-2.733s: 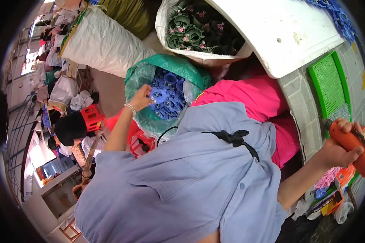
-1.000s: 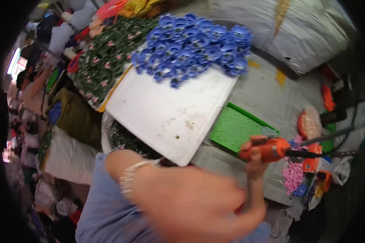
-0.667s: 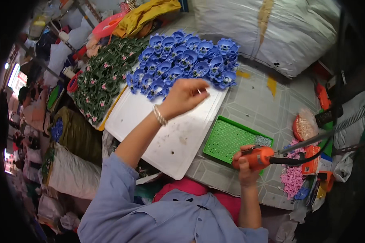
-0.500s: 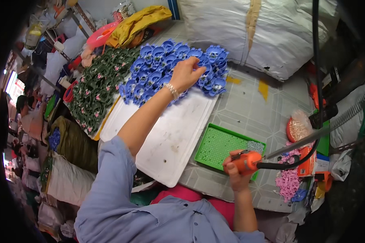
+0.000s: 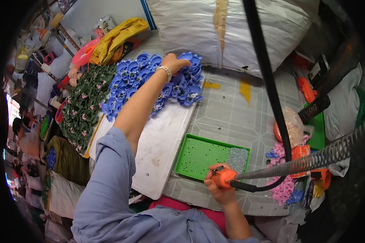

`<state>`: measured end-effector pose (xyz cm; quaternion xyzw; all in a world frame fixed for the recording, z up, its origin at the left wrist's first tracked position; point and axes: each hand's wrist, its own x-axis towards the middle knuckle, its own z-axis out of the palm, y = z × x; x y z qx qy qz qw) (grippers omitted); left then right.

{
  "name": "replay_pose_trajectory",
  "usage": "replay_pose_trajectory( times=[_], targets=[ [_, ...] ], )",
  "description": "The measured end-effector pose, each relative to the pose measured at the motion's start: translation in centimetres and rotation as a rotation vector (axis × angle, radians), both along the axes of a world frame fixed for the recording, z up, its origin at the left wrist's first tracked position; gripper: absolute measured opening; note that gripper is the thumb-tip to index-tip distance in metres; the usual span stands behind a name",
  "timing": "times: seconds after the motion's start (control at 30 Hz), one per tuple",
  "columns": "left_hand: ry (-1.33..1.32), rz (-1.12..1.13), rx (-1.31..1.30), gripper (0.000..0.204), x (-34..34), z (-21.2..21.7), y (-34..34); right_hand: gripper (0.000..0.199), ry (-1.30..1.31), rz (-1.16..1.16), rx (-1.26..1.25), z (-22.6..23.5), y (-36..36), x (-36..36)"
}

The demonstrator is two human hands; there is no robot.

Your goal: Manually assembling plastic toy components using a handheld assembly tool.

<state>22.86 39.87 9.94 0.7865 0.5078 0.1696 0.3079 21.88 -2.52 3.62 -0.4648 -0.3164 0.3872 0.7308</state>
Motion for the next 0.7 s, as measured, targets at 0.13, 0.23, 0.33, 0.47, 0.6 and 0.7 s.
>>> replay_pose_trajectory(
  times=[0.13, 0.23, 0.33, 0.47, 0.6, 0.7],
  targets=[
    [-0.371, 0.07, -0.264, 0.042, -1.2, 0.0, 0.9, 0.038, -0.003, -0.003, -0.015, 0.3, 0.1, 0.0],
    [-0.497, 0.114, -0.438, 0.041, -2.2, 1.5, -0.7, 0.038, -0.085, -0.019, -0.026, -0.2, -0.1, 0.0],
    [-0.491, 0.117, -0.558, 0.053, -4.3, 2.0, -1.8, 0.037, -0.104, -0.032, -0.031, 0.1, -0.5, -0.6],
    [-0.588, -0.073, -0.903, 0.061, -8.5, 1.6, -4.3, 0.036, -0.038, -0.036, -0.023, 0.3, -0.9, -1.0],
    [-0.945, -0.21, -1.029, 0.031, -12.2, -0.3, -10.2, 0.038, -0.07, -0.071, 0.027, 0.1, -0.9, -0.2],
    [-1.005, -0.288, -1.164, 0.041, -16.0, -2.3, -14.8, 0.03, -0.13, -0.102, 0.027, -0.1, -0.8, 0.8]
  ],
)
